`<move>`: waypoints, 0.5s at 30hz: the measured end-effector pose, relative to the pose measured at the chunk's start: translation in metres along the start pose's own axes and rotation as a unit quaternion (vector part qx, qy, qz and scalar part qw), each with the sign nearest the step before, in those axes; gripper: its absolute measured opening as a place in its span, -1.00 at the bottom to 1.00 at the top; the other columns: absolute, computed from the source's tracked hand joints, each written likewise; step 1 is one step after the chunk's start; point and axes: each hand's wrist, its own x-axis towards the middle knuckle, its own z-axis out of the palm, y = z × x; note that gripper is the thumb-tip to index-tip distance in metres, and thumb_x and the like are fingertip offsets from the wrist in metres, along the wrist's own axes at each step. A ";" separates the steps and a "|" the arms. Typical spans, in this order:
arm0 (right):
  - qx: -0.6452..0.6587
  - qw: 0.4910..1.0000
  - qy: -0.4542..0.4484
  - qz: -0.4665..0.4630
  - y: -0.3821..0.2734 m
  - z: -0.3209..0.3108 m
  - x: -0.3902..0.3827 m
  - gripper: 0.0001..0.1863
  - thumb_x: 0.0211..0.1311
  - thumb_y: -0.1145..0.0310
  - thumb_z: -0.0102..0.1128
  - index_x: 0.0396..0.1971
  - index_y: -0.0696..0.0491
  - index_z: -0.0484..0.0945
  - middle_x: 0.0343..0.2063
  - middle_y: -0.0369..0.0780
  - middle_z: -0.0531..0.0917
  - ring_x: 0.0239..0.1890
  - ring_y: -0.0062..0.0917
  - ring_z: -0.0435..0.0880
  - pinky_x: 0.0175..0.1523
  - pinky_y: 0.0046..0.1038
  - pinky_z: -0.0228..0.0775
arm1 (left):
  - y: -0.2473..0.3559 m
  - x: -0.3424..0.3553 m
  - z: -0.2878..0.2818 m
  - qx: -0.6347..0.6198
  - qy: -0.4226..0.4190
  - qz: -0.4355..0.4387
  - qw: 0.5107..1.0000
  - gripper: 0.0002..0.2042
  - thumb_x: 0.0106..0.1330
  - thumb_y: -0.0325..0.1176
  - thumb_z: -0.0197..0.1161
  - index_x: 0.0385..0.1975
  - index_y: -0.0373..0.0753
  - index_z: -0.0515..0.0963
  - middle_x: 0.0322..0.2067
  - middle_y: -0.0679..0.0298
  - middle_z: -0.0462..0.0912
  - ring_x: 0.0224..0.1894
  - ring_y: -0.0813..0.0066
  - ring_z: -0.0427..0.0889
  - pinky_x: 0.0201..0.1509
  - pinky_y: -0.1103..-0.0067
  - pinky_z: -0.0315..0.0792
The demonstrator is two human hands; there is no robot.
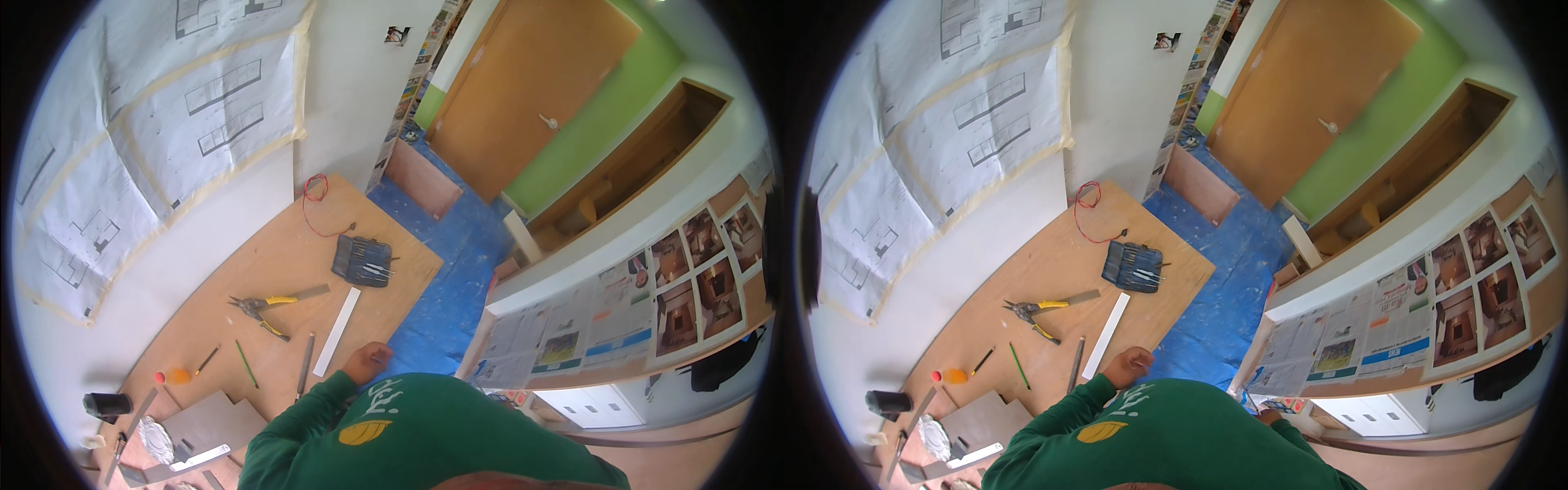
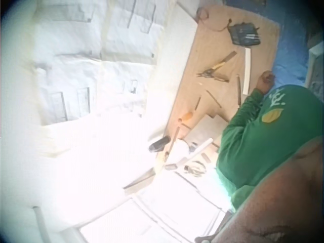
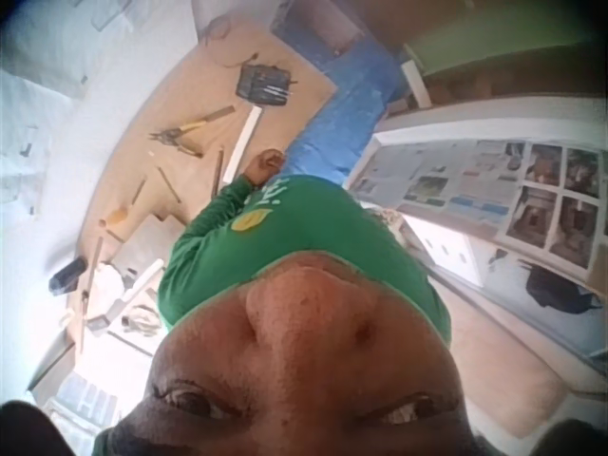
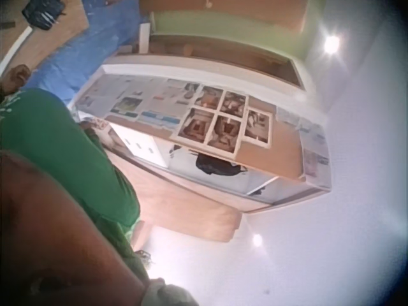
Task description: The person sharpens a chisel on a sharpening stone, then uses the chisel to carve a recess into a white cabinet door to fit a metal hinge. The person repeatedly checks the fit and continues chiseling until the hinge sits flush.
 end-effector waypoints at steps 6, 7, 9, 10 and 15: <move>-0.022 1.000 -0.021 -0.001 -0.023 -0.013 0.006 -0.40 0.34 -0.34 -0.10 -0.05 -0.21 0.70 -0.08 -0.02 0.74 0.04 -0.15 0.69 0.18 -0.16 0.47 | 0.016 -0.003 -0.005 0.022 -0.032 -0.011 0.999 -0.94 0.33 -0.47 0.40 -0.27 -0.27 0.69 -0.11 0.26 0.73 -0.07 0.50 0.68 0.07 0.54 0.55; 0.007 0.999 -0.033 0.036 -0.029 -0.022 -0.002 -0.35 0.31 -0.37 -0.06 -0.12 -0.10 0.73 -0.10 0.00 0.75 0.04 -0.18 0.69 0.16 -0.18 0.47 | 0.023 -0.004 -0.002 0.029 -0.032 -0.030 0.999 -0.94 0.35 -0.45 0.39 -0.27 -0.27 0.70 -0.12 0.26 0.73 -0.07 0.49 0.68 0.07 0.54 0.55; 0.066 0.994 -0.060 0.058 -0.067 -0.059 -0.009 -0.32 0.31 -0.31 0.09 -0.26 0.11 0.73 -0.26 -0.04 0.77 -0.14 -0.28 0.76 0.03 -0.24 0.50 | 0.029 -0.008 -0.004 0.068 -0.022 -0.043 0.997 -0.90 0.41 -0.40 0.35 -0.27 -0.28 0.69 -0.15 0.25 0.74 -0.07 0.48 0.68 0.08 0.54 0.54; 0.098 0.991 -0.062 0.067 -0.073 -0.071 -0.019 -0.36 0.31 -0.28 0.12 -0.28 0.10 0.73 -0.31 -0.07 0.77 -0.22 -0.30 0.76 -0.03 -0.25 0.52 | 0.029 -0.007 -0.002 0.085 -0.025 -0.034 0.996 -0.88 0.44 -0.37 0.31 -0.26 -0.29 0.67 -0.17 0.24 0.75 -0.07 0.48 0.68 0.08 0.54 0.54; 0.227 0.966 -0.063 0.102 -0.085 -0.101 -0.038 -0.48 0.34 -0.14 0.25 -0.38 0.11 0.69 -0.51 -0.15 0.71 -0.51 -0.40 0.70 -0.31 -0.29 0.56 | 0.016 -0.005 0.003 0.051 -0.013 -0.008 0.999 -0.76 0.57 -0.26 0.13 -0.21 -0.32 0.59 -0.24 0.19 0.74 -0.11 0.49 0.68 0.05 0.54 0.53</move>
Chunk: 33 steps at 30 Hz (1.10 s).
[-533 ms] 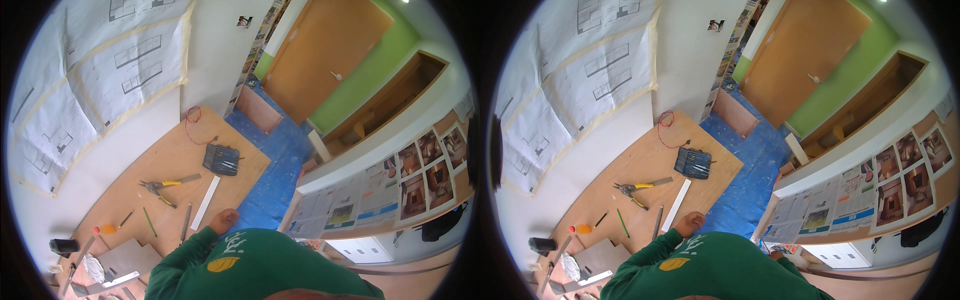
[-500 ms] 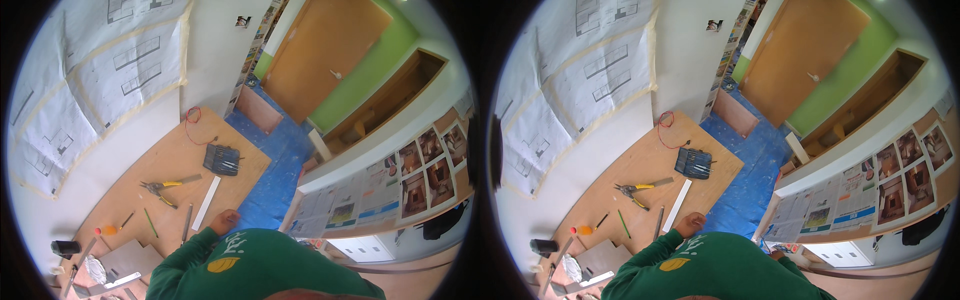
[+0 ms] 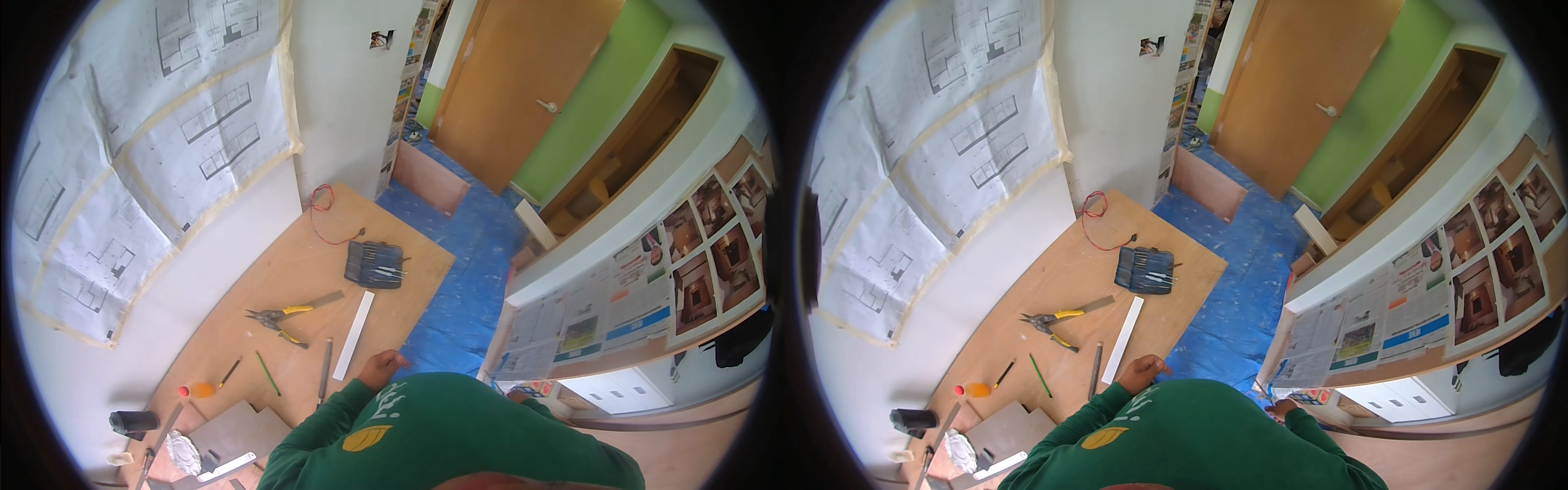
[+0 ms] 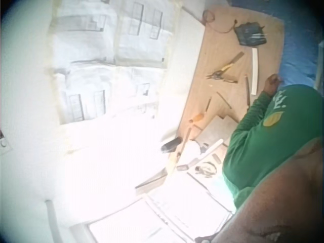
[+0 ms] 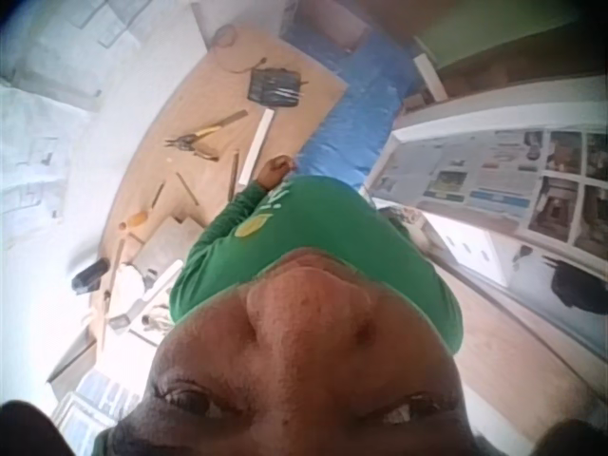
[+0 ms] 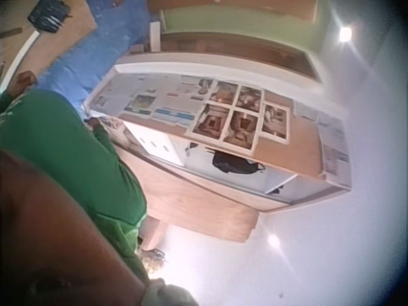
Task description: The person sharpens a chisel on a sharpening stone, then uses the chisel to carve a recess into a white cabinet door to fit a metal hinge. The person repeatedly checks the fit and continues chiseling until the hinge sits flush.
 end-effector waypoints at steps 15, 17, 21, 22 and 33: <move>-0.217 0.975 0.038 -0.042 0.093 0.045 0.095 -0.14 0.32 -0.43 -0.15 -0.21 0.15 0.76 -0.19 0.12 0.74 0.00 0.05 0.69 0.13 -0.02 0.46 | 0.015 -0.004 0.005 -0.029 -0.006 -0.149 0.988 -0.60 0.54 -0.01 0.17 -0.21 -0.28 0.68 -0.44 0.29 0.66 -0.34 0.53 0.61 -0.20 0.56 0.50; -0.205 0.976 0.047 -0.050 0.100 0.042 0.105 -0.14 0.36 -0.42 -0.20 -0.15 0.14 0.74 -0.15 0.12 0.73 0.00 0.02 0.69 0.14 -0.02 0.46 | -0.004 -0.001 0.004 -0.098 -0.032 -0.085 0.991 -0.62 0.54 -0.02 0.17 -0.11 -0.26 0.68 -0.38 0.25 0.67 -0.27 0.51 0.63 -0.10 0.53 0.53; -0.234 0.971 0.032 -0.040 0.137 0.042 0.100 -0.15 0.40 -0.39 -0.23 -0.08 0.15 0.71 -0.10 0.13 0.72 0.05 0.03 0.67 0.18 -0.02 0.44 | 0.011 0.001 0.026 -0.043 -0.110 -0.023 0.993 -0.56 0.54 0.01 0.17 0.12 -0.24 0.62 -0.07 0.21 0.71 -0.05 0.45 0.65 0.11 0.47 0.53; -0.225 0.974 0.023 -0.032 0.131 0.045 0.099 -0.16 0.41 -0.38 -0.24 -0.06 0.15 0.70 -0.09 0.14 0.72 0.06 0.03 0.67 0.20 -0.02 0.43 | 0.029 -0.012 0.037 0.044 -0.089 0.005 0.995 -0.55 0.54 0.00 0.18 0.12 -0.27 0.62 -0.03 0.22 0.71 -0.02 0.43 0.66 0.12 0.47 0.53; -0.194 0.976 0.089 -0.050 0.109 0.039 0.082 -0.13 0.33 -0.44 -0.16 -0.10 0.16 0.71 -0.08 0.14 0.71 0.04 0.06 0.67 0.18 0.02 0.45 | 0.113 0.022 0.025 -0.339 -0.397 -0.156 0.838 -0.35 0.55 0.18 0.00 0.35 -0.27 0.47 0.32 0.15 0.52 0.39 0.33 0.41 0.53 0.46 0.20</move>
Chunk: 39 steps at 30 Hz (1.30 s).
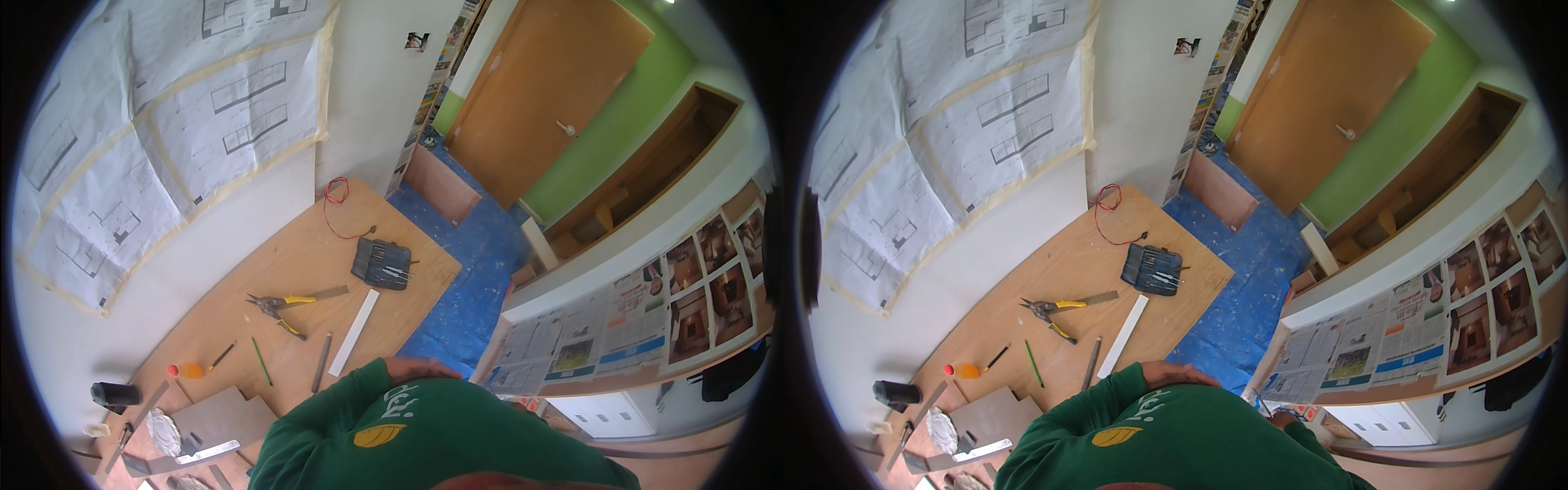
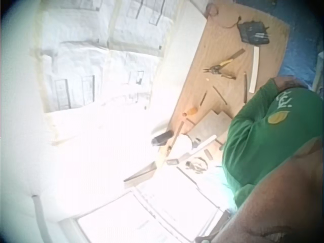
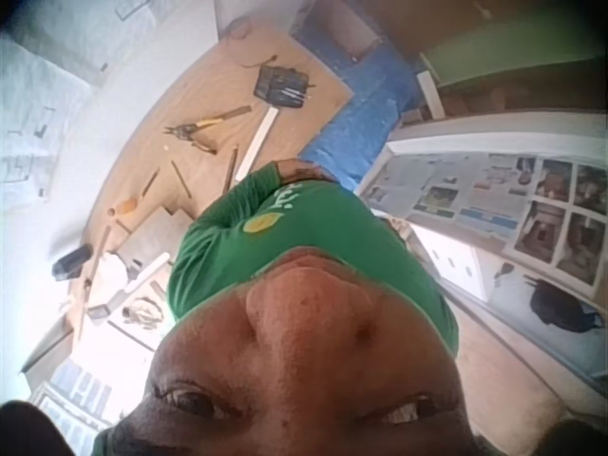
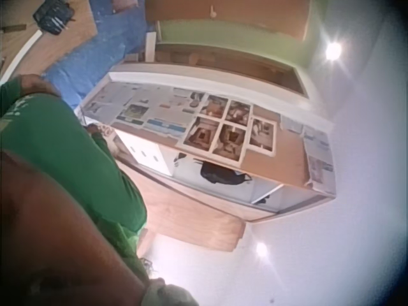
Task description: The person sharpens a chisel on a sharpening stone, then uses the chisel to carve a recess into a white cabinet door to fit a metal hinge. The person repeatedly checks the fit and continues chiseling until the hinge sits flush.
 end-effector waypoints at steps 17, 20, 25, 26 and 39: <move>0.306 0.942 -0.108 0.091 -0.105 -0.090 -0.076 -0.50 0.36 -0.04 0.31 -0.43 0.18 0.61 -0.57 -0.14 0.62 -0.61 -0.40 0.61 -0.48 -0.30 0.50 | -0.034 -0.034 -0.032 0.151 0.228 -0.177 0.946 -0.47 0.65 -0.03 -0.11 0.30 -0.34 0.50 0.35 0.03 0.47 0.36 0.27 0.44 0.47 0.40 0.25; 0.280 0.949 -0.116 0.089 -0.104 -0.077 -0.067 -0.48 0.35 -0.08 0.29 -0.44 0.16 0.60 -0.56 -0.15 0.64 -0.59 -0.41 0.63 -0.43 -0.29 0.58 | 0.018 -0.032 0.011 0.287 0.092 -0.035 0.953 -0.46 0.64 -0.02 -0.11 0.31 -0.35 0.48 0.41 -0.03 0.38 0.45 0.18 0.35 0.53 0.37 0.15; 0.286 0.948 -0.116 0.078 -0.118 -0.082 -0.063 -0.48 0.35 -0.09 0.26 -0.47 0.15 0.59 -0.57 -0.17 0.64 -0.59 -0.40 0.65 -0.42 -0.28 0.59 | 0.053 -0.019 0.064 0.322 -0.050 0.072 0.943 -0.44 0.65 0.00 -0.14 0.37 -0.32 0.43 0.43 0.00 0.37 0.49 0.19 0.28 0.57 0.37 0.07; 0.290 0.946 -0.119 0.080 -0.122 -0.089 -0.066 -0.47 0.35 -0.10 0.25 -0.47 0.14 0.59 -0.57 -0.17 0.64 -0.60 -0.40 0.65 -0.42 -0.28 0.59 | 0.052 -0.014 0.074 0.361 -0.008 0.035 0.932 -0.44 0.65 0.01 -0.15 0.39 -0.29 0.42 0.42 0.05 0.39 0.48 0.22 0.30 0.56 0.39 0.08; 0.358 0.911 -0.141 0.150 -0.104 -0.052 -0.065 -0.44 0.32 -0.12 0.29 -0.45 0.18 0.61 -0.53 -0.14 0.67 -0.54 -0.38 0.67 -0.38 -0.28 0.58 | 0.028 -0.017 0.074 0.228 0.059 0.117 0.965 -0.67 0.55 -0.28 0.15 0.23 -0.20 0.58 0.39 0.08 0.43 0.35 0.24 0.46 0.47 0.34 0.26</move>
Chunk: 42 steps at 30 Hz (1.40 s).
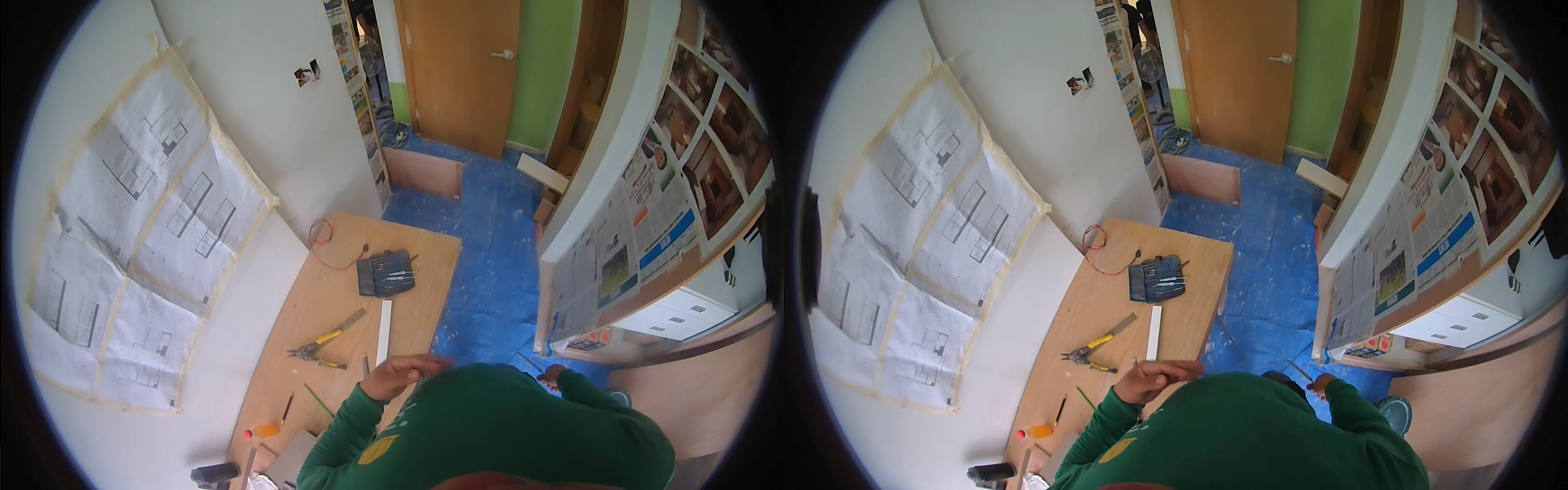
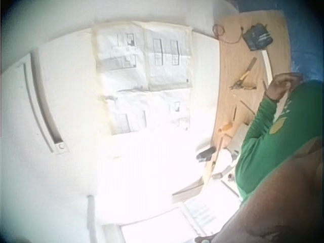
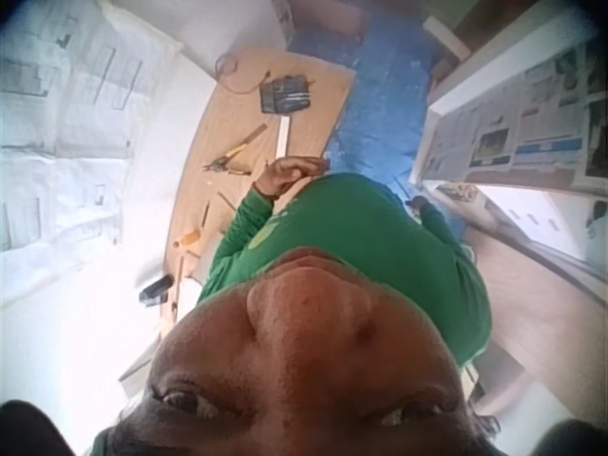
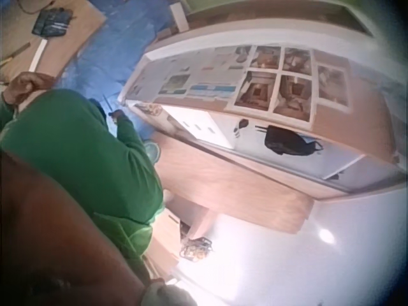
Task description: The person sharpens a chisel on a sharpening stone, then uses the chisel to carve a recess into a white cabinet door to fit a metal hinge. The person repeatedly checks the fit and continues chiseling until the hinge sits flush.
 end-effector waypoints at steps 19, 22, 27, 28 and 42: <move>0.006 0.998 -0.022 -0.050 0.124 -0.057 0.064 -0.49 0.32 -0.07 0.31 -0.42 0.17 0.67 -0.52 -0.14 0.71 -0.57 -0.39 0.70 -0.40 -0.30 0.60 | -0.341 -0.221 0.066 0.464 0.325 -0.482 0.669 -0.81 0.39 -0.18 0.17 -0.24 -0.16 0.57 -0.32 0.12 0.72 -0.12 0.06 0.72 -0.01 0.23 0.55; -0.026 0.997 -0.065 -0.032 0.144 -0.048 0.072 -0.53 0.29 -0.03 0.35 -0.38 0.17 0.67 -0.51 -0.15 0.68 -0.56 -0.40 0.66 -0.42 -0.30 0.58 | -0.388 -0.250 0.131 0.438 0.379 -0.505 0.640 -0.81 0.39 -0.18 0.18 -0.24 -0.16 0.57 -0.32 0.12 0.72 -0.13 0.06 0.72 -0.02 0.22 0.56; -0.118 0.988 -0.091 -0.043 0.171 -0.038 0.077 -0.47 0.22 -0.09 0.42 -0.42 0.18 0.68 -0.48 -0.16 0.71 -0.47 -0.38 0.70 -0.32 -0.25 0.61 | -0.451 -0.262 0.198 0.432 0.419 -0.516 0.610 -0.80 0.38 -0.17 0.19 -0.23 -0.16 0.57 -0.32 0.12 0.73 -0.13 0.06 0.72 -0.04 0.21 0.56; -0.131 0.985 -0.102 -0.038 0.168 -0.038 0.080 -0.48 0.23 -0.09 0.41 -0.43 0.18 0.69 -0.47 -0.16 0.71 -0.45 -0.37 0.71 -0.31 -0.24 0.59 | -0.463 -0.265 0.210 0.433 0.425 -0.518 0.603 -0.80 0.38 -0.17 0.19 -0.23 -0.16 0.57 -0.32 0.12 0.73 -0.13 0.06 0.72 -0.04 0.21 0.56; -0.091 0.979 0.036 -0.179 0.076 -0.038 0.076 -0.52 0.32 0.04 0.33 -0.51 0.21 0.61 -0.61 -0.10 0.65 -0.64 -0.36 0.63 -0.54 -0.27 0.46 | -0.474 -0.328 0.251 0.411 0.589 -0.260 0.645 -0.85 0.17 -0.34 0.30 -0.28 -0.12 0.72 -0.28 0.17 0.79 -0.27 0.20 0.74 -0.14 0.35 0.61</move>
